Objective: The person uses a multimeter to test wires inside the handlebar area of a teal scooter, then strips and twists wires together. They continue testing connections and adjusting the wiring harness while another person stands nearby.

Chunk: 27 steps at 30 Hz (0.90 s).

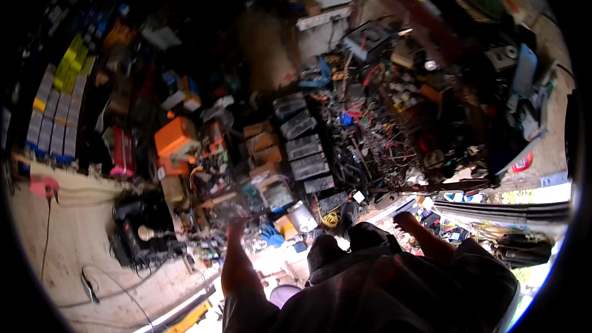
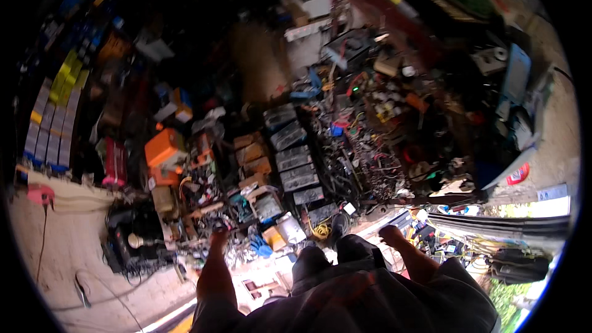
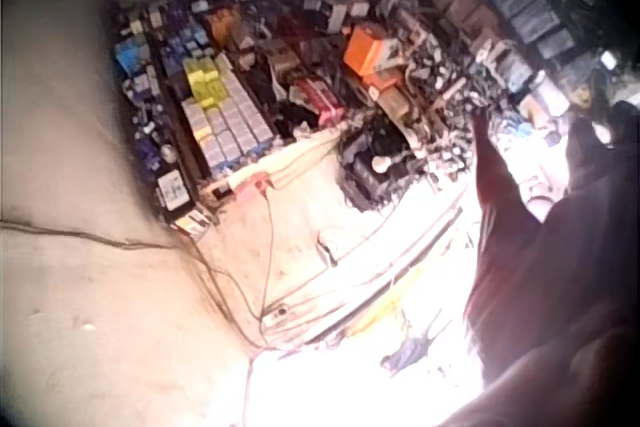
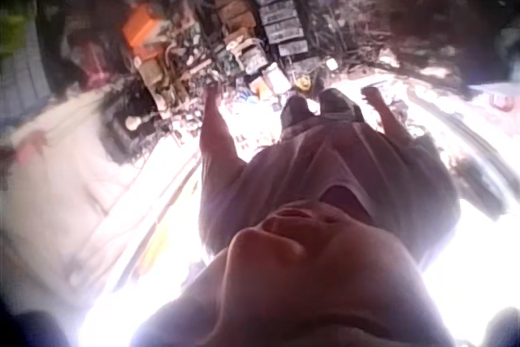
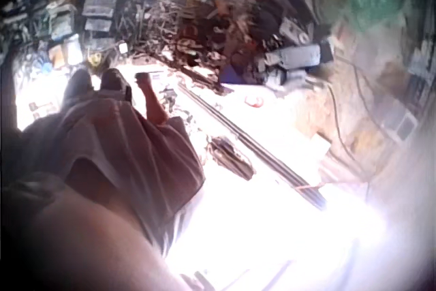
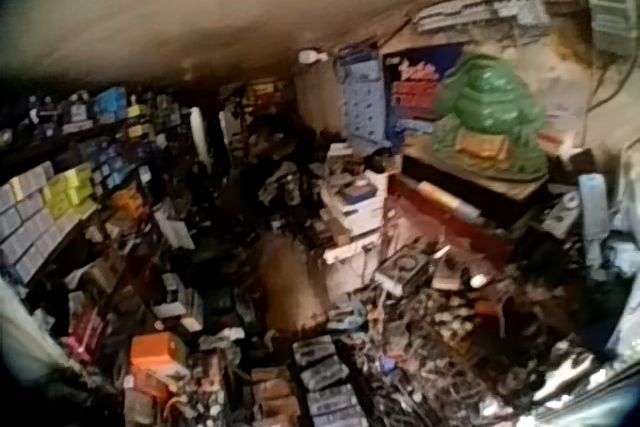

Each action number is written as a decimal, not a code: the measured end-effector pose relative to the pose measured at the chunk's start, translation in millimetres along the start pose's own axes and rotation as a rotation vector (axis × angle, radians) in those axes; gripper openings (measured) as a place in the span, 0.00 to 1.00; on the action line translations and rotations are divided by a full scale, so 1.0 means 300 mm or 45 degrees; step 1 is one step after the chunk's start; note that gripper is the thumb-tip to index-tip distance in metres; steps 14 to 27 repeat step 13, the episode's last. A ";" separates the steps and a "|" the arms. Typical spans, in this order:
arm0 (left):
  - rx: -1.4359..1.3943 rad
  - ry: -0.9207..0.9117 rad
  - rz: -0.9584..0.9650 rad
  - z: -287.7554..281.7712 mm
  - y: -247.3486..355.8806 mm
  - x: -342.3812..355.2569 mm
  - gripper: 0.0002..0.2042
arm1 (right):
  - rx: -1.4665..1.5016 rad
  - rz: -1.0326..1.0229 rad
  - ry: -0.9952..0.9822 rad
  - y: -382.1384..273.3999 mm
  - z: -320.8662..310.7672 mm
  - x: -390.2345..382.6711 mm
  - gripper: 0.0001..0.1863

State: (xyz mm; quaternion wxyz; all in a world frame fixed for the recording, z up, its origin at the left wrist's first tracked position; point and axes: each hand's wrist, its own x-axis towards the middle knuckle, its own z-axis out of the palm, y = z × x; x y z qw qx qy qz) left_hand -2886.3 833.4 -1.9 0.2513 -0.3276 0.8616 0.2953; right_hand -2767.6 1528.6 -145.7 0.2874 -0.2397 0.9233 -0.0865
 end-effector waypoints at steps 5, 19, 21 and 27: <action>-0.445 0.357 0.398 -0.234 0.130 0.361 0.14 | 0.927 0.034 0.753 -0.436 -0.861 0.110 0.11; -0.211 0.404 0.504 -0.685 0.329 0.637 0.17 | 0.318 -0.571 1.804 -0.754 -1.940 -0.386 0.13; -0.211 0.404 0.504 -0.685 0.329 0.637 0.17 | 0.318 -0.571 1.804 -0.754 -1.940 -0.386 0.13; -0.211 0.404 0.504 -0.685 0.329 0.637 0.17 | 0.318 -0.571 1.804 -0.754 -1.940 -0.386 0.13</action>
